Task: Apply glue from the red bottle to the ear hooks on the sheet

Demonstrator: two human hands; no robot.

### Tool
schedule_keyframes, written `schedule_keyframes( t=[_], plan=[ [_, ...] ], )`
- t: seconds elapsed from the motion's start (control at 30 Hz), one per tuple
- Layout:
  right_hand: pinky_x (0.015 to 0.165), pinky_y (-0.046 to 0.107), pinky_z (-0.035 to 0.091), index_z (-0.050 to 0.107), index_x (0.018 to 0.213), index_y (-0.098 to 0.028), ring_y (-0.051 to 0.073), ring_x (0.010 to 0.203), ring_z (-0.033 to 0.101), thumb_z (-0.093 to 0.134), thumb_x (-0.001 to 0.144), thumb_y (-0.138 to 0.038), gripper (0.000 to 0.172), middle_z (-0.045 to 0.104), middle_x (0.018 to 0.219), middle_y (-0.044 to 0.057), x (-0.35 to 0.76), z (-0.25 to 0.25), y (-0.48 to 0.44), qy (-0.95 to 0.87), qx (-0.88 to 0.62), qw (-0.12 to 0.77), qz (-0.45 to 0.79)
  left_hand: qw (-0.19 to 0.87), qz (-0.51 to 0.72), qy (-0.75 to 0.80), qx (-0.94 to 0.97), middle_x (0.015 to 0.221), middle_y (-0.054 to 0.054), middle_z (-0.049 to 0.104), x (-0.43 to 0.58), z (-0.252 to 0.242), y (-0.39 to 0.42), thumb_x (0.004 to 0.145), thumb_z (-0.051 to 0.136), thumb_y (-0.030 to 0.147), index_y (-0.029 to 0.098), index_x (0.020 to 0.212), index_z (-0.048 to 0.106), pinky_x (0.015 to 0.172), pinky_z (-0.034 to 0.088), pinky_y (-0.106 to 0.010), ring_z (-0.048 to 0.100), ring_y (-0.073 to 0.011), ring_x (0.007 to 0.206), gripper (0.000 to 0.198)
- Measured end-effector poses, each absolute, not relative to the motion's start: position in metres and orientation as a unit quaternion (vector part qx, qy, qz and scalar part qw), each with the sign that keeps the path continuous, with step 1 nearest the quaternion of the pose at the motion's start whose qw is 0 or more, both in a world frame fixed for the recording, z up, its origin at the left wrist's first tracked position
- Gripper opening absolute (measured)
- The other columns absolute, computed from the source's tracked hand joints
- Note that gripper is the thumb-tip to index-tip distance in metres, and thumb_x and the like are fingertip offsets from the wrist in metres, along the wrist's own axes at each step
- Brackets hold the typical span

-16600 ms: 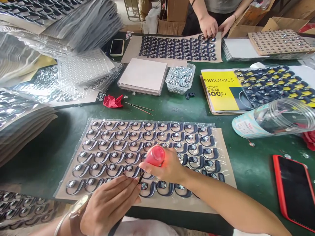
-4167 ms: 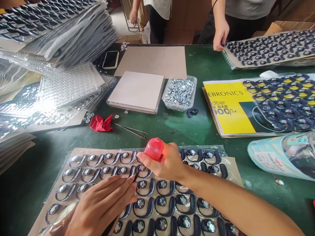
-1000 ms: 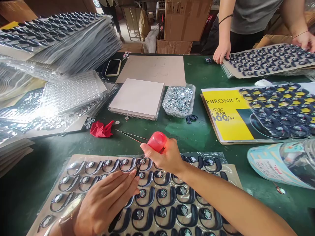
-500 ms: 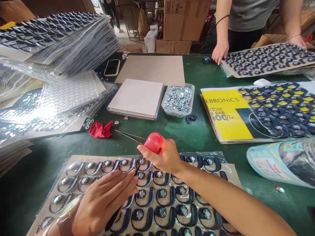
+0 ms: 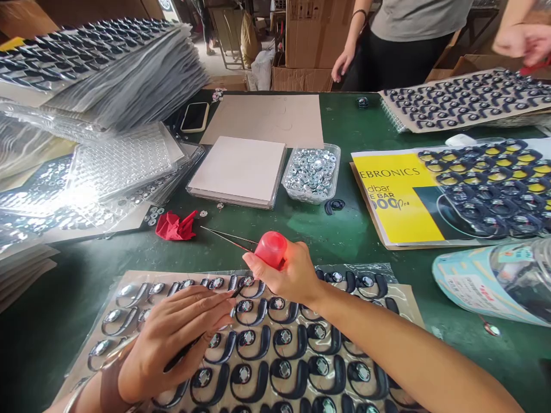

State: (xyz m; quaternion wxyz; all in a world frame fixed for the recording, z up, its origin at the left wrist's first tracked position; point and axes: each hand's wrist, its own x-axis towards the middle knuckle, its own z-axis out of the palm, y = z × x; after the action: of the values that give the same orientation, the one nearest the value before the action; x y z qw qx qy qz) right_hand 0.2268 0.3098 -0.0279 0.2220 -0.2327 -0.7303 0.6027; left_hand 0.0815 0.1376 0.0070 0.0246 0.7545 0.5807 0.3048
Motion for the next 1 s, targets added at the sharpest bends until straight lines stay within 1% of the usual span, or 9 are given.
schedule_keyframes(
  t=[0.13, 0.27, 0.4, 0.57, 0.63, 0.73, 0.83, 0.9, 1.0],
  plan=[
    [0.057, 0.026, 0.050, 0.061, 0.073, -0.020, 0.015, 0.055, 0.064, 0.063, 0.090, -0.045, 0.031, 0.067, 0.060, 0.001, 0.227, -0.029, 0.310, -0.736, -0.226, 0.203, 0.604, 0.072, 0.345, 0.592, 0.725, 0.097, -0.009, 0.075, 0.078, 0.007, 0.141, 0.088, 0.052, 0.004, 0.014, 0.110, 0.064, 0.074, 0.057, -0.030, 0.071, -0.0157, 0.079, 0.027],
    [0.059, 0.025, 0.051, 0.062, 0.075, -0.020, 0.015, 0.056, 0.064, 0.064, 0.089, -0.046, 0.029, 0.070, 0.063, 0.001, 0.227, -0.030, 0.310, -0.748, -0.203, 0.186, 0.604, 0.116, 0.390, 0.610, 0.680, 0.095, -0.007, 0.075, 0.071, 0.008, 0.147, 0.089, 0.056, 0.006, 0.016, 0.103, 0.066, 0.072, 0.056, -0.026, 0.070, -0.0135, 0.078, 0.020],
    [0.055, 0.024, 0.050, 0.063, 0.081, -0.020, 0.013, 0.052, 0.061, 0.069, 0.085, -0.046, 0.027, 0.071, 0.065, 0.000, 0.228, -0.033, 0.307, -0.742, -0.200, 0.181, 0.614, 0.157, 0.408, 0.633, 0.638, 0.090, -0.005, 0.075, 0.066, 0.008, 0.149, 0.090, 0.058, 0.009, 0.016, 0.096, 0.069, 0.069, 0.054, -0.023, 0.070, -0.0122, 0.074, 0.014],
    [0.052, 0.024, 0.050, 0.063, 0.080, -0.019, 0.014, 0.056, 0.063, 0.068, 0.087, -0.047, 0.029, 0.069, 0.066, 0.002, 0.228, -0.015, 0.314, -0.693, -0.201, 0.195, 0.664, 0.130, 0.393, 0.632, 0.655, 0.091, -0.005, 0.075, 0.069, 0.006, 0.145, 0.090, 0.059, 0.010, 0.017, 0.098, 0.067, 0.070, 0.053, -0.023, 0.070, -0.0122, 0.077, 0.014],
    [0.051, 0.024, 0.050, 0.063, 0.079, -0.019, 0.015, 0.059, 0.065, 0.067, 0.088, -0.047, 0.029, 0.069, 0.066, 0.002, 0.229, -0.002, 0.328, -0.690, -0.198, 0.161, 0.677, 0.102, 0.385, 0.616, 0.680, 0.092, -0.004, 0.075, 0.071, 0.004, 0.143, 0.090, 0.058, 0.009, 0.018, 0.101, 0.066, 0.073, 0.053, -0.024, 0.070, -0.0121, 0.079, 0.017],
    [0.049, 0.023, 0.050, 0.064, 0.079, -0.018, 0.014, 0.058, 0.066, 0.068, 0.086, -0.048, 0.031, 0.072, 0.069, 0.003, 0.233, 0.015, 0.361, -0.720, -0.172, 0.049, 0.671, 0.080, 0.378, 0.602, 0.699, 0.091, -0.004, 0.075, 0.075, 0.001, 0.140, 0.090, 0.057, 0.009, 0.018, 0.103, 0.066, 0.075, 0.053, -0.025, 0.070, -0.0123, 0.080, 0.018],
    [0.047, 0.021, 0.047, 0.066, 0.086, -0.017, 0.013, 0.055, 0.066, 0.066, 0.087, -0.053, 0.036, 0.074, 0.074, 0.005, 0.244, 0.021, 0.392, -0.732, -0.191, -0.022, 0.653, 0.054, 0.367, 0.601, 0.708, 0.091, -0.004, 0.075, 0.078, -0.001, 0.140, 0.091, 0.056, 0.011, 0.018, 0.101, 0.066, 0.074, 0.053, -0.025, 0.070, -0.0122, 0.079, 0.017],
    [0.047, 0.020, 0.047, 0.066, 0.091, -0.017, 0.013, 0.056, 0.068, 0.065, 0.086, -0.057, 0.040, 0.075, 0.076, 0.006, 0.257, 0.022, 0.400, -0.723, -0.246, -0.005, 0.645, 0.032, 0.362, 0.601, 0.712, 0.089, -0.003, 0.076, 0.080, -0.001, 0.141, 0.092, 0.056, 0.013, 0.018, 0.099, 0.067, 0.072, 0.053, -0.025, 0.070, -0.0122, 0.076, 0.015],
    [0.054, 0.023, 0.053, 0.064, 0.096, -0.017, 0.014, 0.057, 0.068, 0.065, 0.085, -0.057, 0.041, 0.075, 0.078, 0.006, 0.296, 0.025, 0.386, -0.678, -0.317, 0.080, 0.659, 0.002, 0.358, 0.602, 0.713, 0.087, -0.002, 0.076, 0.082, 0.000, 0.142, 0.092, 0.056, 0.015, 0.019, 0.095, 0.069, 0.069, 0.053, -0.025, 0.070, -0.0125, 0.072, 0.013]
  ],
)
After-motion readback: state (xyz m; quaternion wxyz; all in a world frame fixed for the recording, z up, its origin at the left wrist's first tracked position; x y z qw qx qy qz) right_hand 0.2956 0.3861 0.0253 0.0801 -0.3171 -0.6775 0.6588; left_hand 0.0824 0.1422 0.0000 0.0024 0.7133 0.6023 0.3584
